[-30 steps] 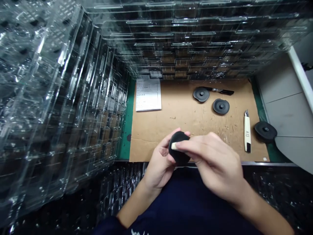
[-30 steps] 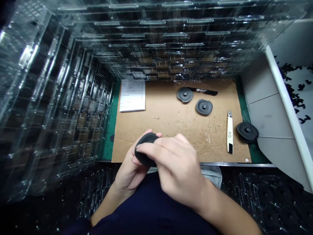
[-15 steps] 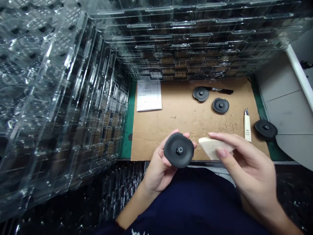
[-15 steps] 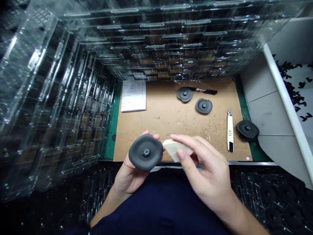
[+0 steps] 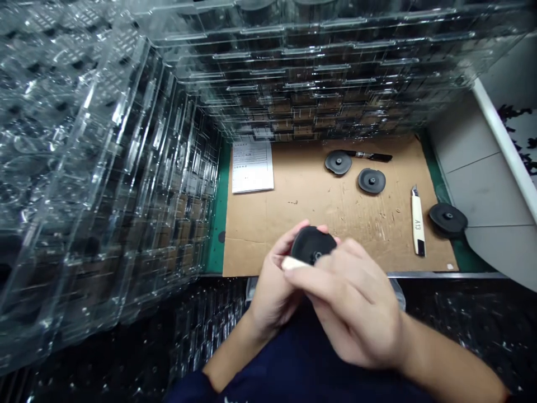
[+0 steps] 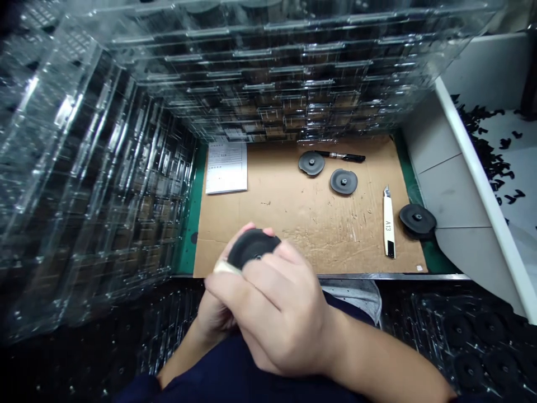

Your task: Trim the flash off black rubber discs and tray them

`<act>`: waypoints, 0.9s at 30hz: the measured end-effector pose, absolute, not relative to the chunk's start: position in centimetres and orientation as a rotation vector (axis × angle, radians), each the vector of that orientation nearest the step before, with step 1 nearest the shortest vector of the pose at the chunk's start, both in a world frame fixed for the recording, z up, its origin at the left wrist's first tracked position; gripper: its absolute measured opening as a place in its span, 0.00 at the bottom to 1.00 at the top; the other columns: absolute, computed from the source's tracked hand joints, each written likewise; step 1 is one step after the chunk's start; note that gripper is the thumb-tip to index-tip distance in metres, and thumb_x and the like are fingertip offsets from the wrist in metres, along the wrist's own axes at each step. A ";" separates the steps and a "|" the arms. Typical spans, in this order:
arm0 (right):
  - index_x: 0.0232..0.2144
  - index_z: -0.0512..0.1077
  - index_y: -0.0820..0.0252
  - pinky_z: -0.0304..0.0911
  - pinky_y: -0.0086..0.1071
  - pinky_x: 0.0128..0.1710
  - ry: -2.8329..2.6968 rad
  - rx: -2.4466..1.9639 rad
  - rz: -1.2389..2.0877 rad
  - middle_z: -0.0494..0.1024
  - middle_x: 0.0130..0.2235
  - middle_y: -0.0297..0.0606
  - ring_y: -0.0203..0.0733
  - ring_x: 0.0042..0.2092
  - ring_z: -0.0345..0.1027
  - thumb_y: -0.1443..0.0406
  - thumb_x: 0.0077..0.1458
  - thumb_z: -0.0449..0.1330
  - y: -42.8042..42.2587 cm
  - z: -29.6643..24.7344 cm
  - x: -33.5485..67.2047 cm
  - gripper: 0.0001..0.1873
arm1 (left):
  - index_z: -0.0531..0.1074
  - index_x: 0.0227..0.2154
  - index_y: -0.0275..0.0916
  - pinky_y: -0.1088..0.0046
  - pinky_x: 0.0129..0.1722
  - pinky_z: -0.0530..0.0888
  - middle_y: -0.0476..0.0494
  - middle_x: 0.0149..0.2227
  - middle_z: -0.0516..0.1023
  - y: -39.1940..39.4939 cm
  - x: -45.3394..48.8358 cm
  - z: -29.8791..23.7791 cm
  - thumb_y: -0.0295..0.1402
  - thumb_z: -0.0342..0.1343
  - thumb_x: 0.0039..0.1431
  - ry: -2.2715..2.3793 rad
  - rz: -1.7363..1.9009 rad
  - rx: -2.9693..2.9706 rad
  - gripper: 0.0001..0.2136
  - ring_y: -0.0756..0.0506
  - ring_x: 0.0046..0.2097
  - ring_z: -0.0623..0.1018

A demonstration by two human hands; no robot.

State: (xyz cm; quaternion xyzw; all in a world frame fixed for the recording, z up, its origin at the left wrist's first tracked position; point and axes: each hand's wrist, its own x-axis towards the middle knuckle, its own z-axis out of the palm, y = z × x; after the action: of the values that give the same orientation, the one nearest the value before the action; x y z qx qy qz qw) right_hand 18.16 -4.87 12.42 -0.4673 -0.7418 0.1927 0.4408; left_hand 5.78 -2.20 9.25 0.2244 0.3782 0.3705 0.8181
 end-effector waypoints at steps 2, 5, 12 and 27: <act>0.45 0.70 0.69 0.56 0.35 0.31 -1.848 -1.151 0.559 0.75 0.33 0.41 0.37 0.31 0.64 0.77 0.54 0.53 -5.7 11.8 19.1 0.16 | 0.71 0.47 0.49 0.67 0.49 0.74 0.50 0.47 0.77 -2.0 5.4 9.0 0.37 0.69 0.39 0.722 0.834 0.460 0.27 0.42 0.48 0.77; 0.46 0.71 0.62 0.58 0.33 0.34 -1.666 -1.282 0.685 0.76 0.37 0.38 0.36 0.34 0.66 0.76 0.55 0.55 -6.5 10.3 20.8 0.16 | 0.71 0.48 0.49 0.74 0.49 0.73 0.50 0.49 0.76 -1.9 4.9 8.6 0.39 0.68 0.41 0.617 0.881 0.411 0.26 0.44 0.49 0.76; 0.48 0.67 0.53 0.63 0.33 0.37 -1.335 -1.679 0.755 0.75 0.45 0.36 0.40 0.42 0.69 0.65 0.63 0.49 -5.7 4.3 22.3 0.13 | 0.70 0.49 0.50 0.70 0.50 0.74 0.51 0.51 0.74 -2.6 5.1 8.5 0.40 0.64 0.47 0.455 0.844 0.256 0.23 0.42 0.48 0.77; 0.46 0.70 0.56 0.55 0.38 0.40 -1.799 -1.796 0.739 0.75 0.35 0.37 0.43 0.38 0.64 0.64 0.61 0.49 -6.1 0.6 22.1 0.14 | 0.70 0.49 0.48 0.69 0.50 0.74 0.50 0.51 0.74 -2.8 4.9 8.0 0.43 0.62 0.46 0.423 0.773 0.148 0.24 0.40 0.51 0.76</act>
State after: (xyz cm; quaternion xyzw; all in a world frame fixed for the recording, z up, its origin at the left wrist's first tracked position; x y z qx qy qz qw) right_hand 22.10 -6.13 0.62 -0.6579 -0.6589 0.2708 0.2445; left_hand 4.93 -2.79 7.97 0.0718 0.2048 0.3736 0.9019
